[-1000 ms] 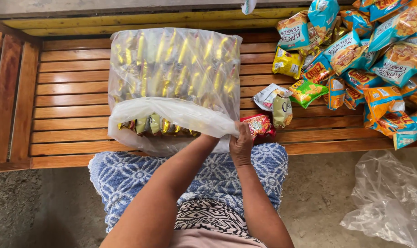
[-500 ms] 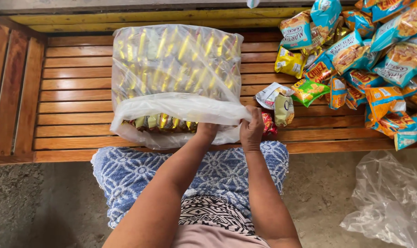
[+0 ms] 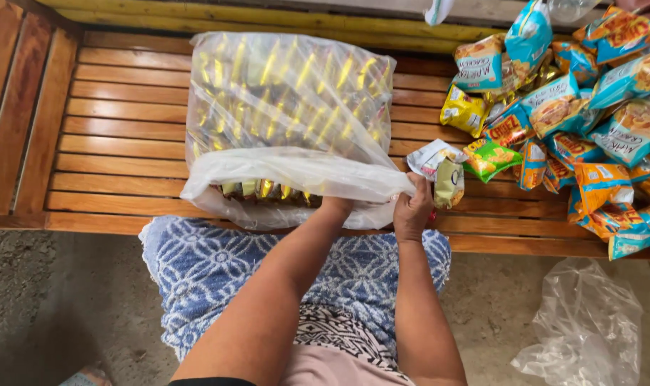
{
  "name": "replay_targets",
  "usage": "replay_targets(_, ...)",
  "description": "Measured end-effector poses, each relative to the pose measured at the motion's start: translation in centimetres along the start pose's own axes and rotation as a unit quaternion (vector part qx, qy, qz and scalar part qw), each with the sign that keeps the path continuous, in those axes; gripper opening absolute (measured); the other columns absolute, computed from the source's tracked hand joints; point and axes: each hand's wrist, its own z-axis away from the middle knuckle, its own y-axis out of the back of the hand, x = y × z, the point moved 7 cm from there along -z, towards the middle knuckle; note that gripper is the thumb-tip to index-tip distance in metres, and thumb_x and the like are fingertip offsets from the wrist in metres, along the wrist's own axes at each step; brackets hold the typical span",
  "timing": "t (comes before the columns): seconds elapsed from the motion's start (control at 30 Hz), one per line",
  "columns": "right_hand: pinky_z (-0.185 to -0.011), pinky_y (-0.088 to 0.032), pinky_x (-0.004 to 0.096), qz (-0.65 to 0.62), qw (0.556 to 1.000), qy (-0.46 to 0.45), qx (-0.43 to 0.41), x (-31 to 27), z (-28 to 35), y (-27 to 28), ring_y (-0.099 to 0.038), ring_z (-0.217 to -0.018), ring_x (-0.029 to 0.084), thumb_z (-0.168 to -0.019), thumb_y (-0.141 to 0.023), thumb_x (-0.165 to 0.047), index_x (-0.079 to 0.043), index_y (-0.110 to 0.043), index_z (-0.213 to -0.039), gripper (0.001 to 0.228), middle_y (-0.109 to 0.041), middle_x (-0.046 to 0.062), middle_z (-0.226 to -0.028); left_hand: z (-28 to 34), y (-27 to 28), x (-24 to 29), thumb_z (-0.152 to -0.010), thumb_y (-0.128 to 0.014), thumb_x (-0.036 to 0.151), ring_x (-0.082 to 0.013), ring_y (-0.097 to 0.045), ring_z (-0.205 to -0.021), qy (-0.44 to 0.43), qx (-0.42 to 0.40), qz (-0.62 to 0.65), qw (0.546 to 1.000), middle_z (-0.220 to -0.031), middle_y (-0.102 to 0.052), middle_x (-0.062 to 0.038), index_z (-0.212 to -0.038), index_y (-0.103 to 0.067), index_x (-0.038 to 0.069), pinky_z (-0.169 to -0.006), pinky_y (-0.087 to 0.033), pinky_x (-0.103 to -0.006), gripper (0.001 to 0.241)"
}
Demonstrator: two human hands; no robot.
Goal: Sorting small packaged snack bags from a large plastic container bag onto a wooden surface.
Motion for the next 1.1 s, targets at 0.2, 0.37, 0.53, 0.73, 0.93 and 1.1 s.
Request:
replay_targets(0.2,-0.093,-0.051,0.046,0.039,0.999,-0.007,-0.024,0.5,1.3,-0.9,-0.064,-0.106,0.039,-0.088,-0.063,0.007,-0.003,-0.06,-0.117,0.031,-0.065,0.017,-0.11,2.6,2.0,-0.2,-0.098,-0.05,0.026,-0.0348,-0.04,-0.144,-0.08,-0.067,0.041,0.994,-0.154,-0.047,-0.014,-0.147,-0.047,0.014,-0.12,-0.025,-0.0519,0.051)
replay_targets(0.37,-0.092,-0.05,0.047,0.05,0.996,-0.055,-0.046,0.8,1.7,-1.0,-0.062,-0.106,0.037,-0.089,-0.068,0.001,-0.003,-0.057,-0.122,0.036,-0.063,0.016,-0.111,7.7,8.1,2.9,-0.087,-0.053,0.015,-0.0354,-0.028,-0.151,-0.133,-0.095,0.045,0.986,-0.159,-0.039,-0.016,-0.15,-0.044,0.012,-0.123,-0.014,-0.0566,0.064)
replay_targets(0.53,-0.087,-0.049,0.048,0.068,0.993,-0.042,-0.083,-2.9,1.7,1.5,-0.058,-0.106,0.039,-0.083,-0.075,-0.008,0.001,-0.047,-0.134,0.059,-0.057,0.02,-0.117,9.5,10.9,5.1,-0.085,-0.052,0.011,-0.033,-0.023,-0.156,-0.098,-0.071,0.115,0.986,-0.163,-0.036,-0.013,-0.156,-0.04,0.014,-0.126,-0.009,-0.0592,0.072)
replay_targets(0.73,-0.091,-0.053,0.045,0.15,0.984,-0.019,-0.096,-5.0,4.0,1.8,-0.066,-0.1,0.036,-0.092,-0.066,-0.015,-0.004,-0.063,-0.117,0.028,-0.067,0.016,-0.109,8.2,8.9,6.2,-0.08,-0.054,0.014,-0.036,-0.019,-0.153,-0.116,-0.011,0.094,0.989,-0.16,-0.035,-0.016,-0.153,-0.039,0.021,-0.12,-0.005,-0.0649,0.075)
replay_targets(0.93,-0.102,-0.051,0.045,0.01,0.974,0.02,-0.226,-0.7,5.8,-6.4,-0.065,-0.116,0.041,-0.099,-0.056,-0.014,-0.004,-0.065,-0.124,0.028,-0.069,0.022,-0.12,9.0,3.5,4.2,-0.102,-0.051,0.025,-0.0322,-0.019,-0.16,-0.103,-0.11,0.022,0.988,-0.165,-0.037,-0.015,-0.161,-0.036,0.009,-0.131,-0.004,-0.0681,0.063)
replay_targets(1.1,-0.115,-0.035,0.049,0.108,0.964,0.051,-0.239,-1.6,4.4,-7.2,-0.044,-0.137,0.045,-0.097,-0.055,-0.013,-0.002,-0.036,-0.158,0.065,-0.048,0.029,-0.149,11.1,5.7,2.7,-0.083,-0.055,0.017,-0.0313,-0.014,-0.155,-0.14,-0.032,-0.009,0.99,-0.162,-0.035,-0.014,-0.153,-0.04,0.011,-0.121,-0.01,-0.0666,0.072)
